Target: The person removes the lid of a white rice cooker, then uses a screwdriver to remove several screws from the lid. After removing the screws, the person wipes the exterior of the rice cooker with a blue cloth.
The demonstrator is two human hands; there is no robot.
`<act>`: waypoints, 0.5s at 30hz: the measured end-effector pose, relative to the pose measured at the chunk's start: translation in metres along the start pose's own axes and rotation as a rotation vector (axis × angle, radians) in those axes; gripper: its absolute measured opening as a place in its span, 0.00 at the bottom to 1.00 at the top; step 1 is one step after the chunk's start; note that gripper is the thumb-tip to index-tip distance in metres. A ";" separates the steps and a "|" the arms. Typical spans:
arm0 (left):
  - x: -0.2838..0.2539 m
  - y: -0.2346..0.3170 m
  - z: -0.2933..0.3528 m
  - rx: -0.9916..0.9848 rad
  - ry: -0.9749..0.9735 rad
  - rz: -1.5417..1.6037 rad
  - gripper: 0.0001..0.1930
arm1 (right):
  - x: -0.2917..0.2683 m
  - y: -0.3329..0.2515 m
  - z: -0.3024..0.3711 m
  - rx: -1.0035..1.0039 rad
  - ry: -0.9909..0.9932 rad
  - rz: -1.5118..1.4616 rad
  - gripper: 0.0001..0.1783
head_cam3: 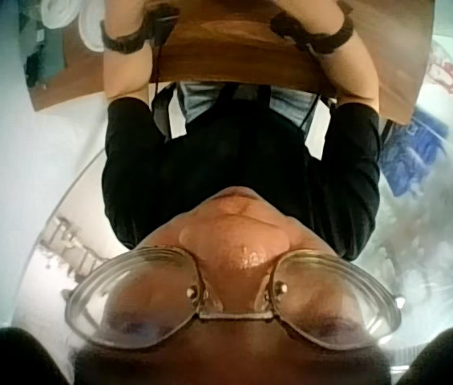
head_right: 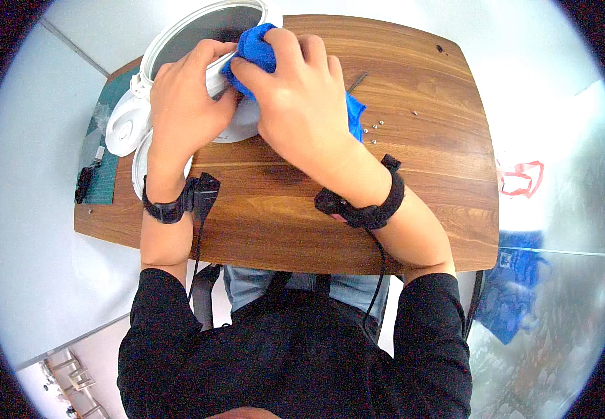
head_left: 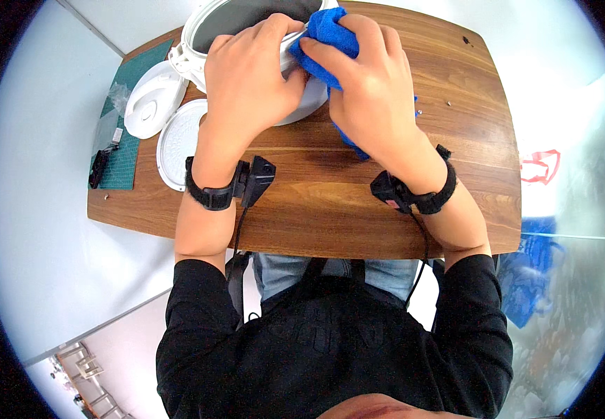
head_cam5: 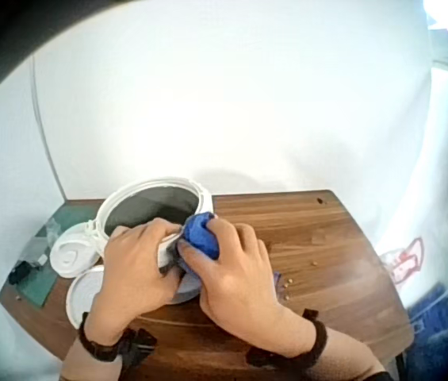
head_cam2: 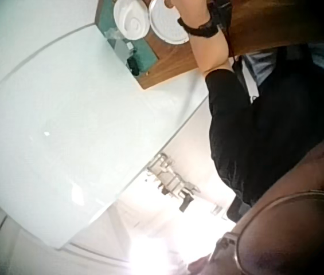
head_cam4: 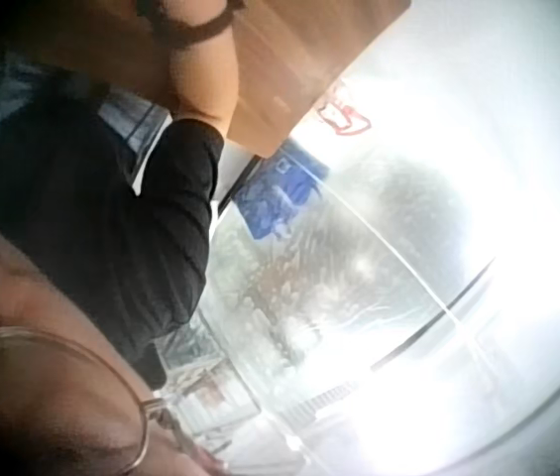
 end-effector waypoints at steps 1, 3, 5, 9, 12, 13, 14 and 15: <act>0.001 -0.002 0.001 -0.020 -0.014 -0.018 0.19 | -0.001 0.004 -0.001 0.004 0.017 -0.014 0.23; 0.001 -0.004 0.001 -0.055 -0.019 0.015 0.18 | -0.002 0.018 -0.002 0.011 0.051 -0.042 0.23; 0.001 -0.004 0.000 -0.080 -0.026 0.012 0.18 | -0.001 0.024 -0.001 0.032 0.028 -0.013 0.23; 0.002 -0.006 0.002 -0.081 -0.029 -0.039 0.18 | -0.013 0.018 -0.014 0.060 -0.091 -0.087 0.22; 0.002 -0.004 0.001 -0.072 -0.028 -0.057 0.17 | -0.011 0.026 -0.013 0.057 -0.071 -0.062 0.20; 0.002 -0.004 0.001 -0.072 -0.030 -0.064 0.17 | -0.009 0.027 -0.010 0.039 -0.045 -0.060 0.20; 0.001 -0.003 0.000 -0.072 -0.021 -0.038 0.17 | -0.009 0.026 -0.008 0.021 -0.019 -0.058 0.19; 0.000 -0.004 0.000 -0.074 -0.015 -0.014 0.17 | -0.010 0.022 -0.008 0.014 -0.020 -0.066 0.20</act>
Point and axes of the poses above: each hand's wrist, its own z-axis away from the middle knuckle, its own x-axis out of the palm, y = z × x, the point moved 8 cm from there along -z, towards the middle knuckle, and after that the axes turned 4 degrees about -x, right-handed, at the moved point
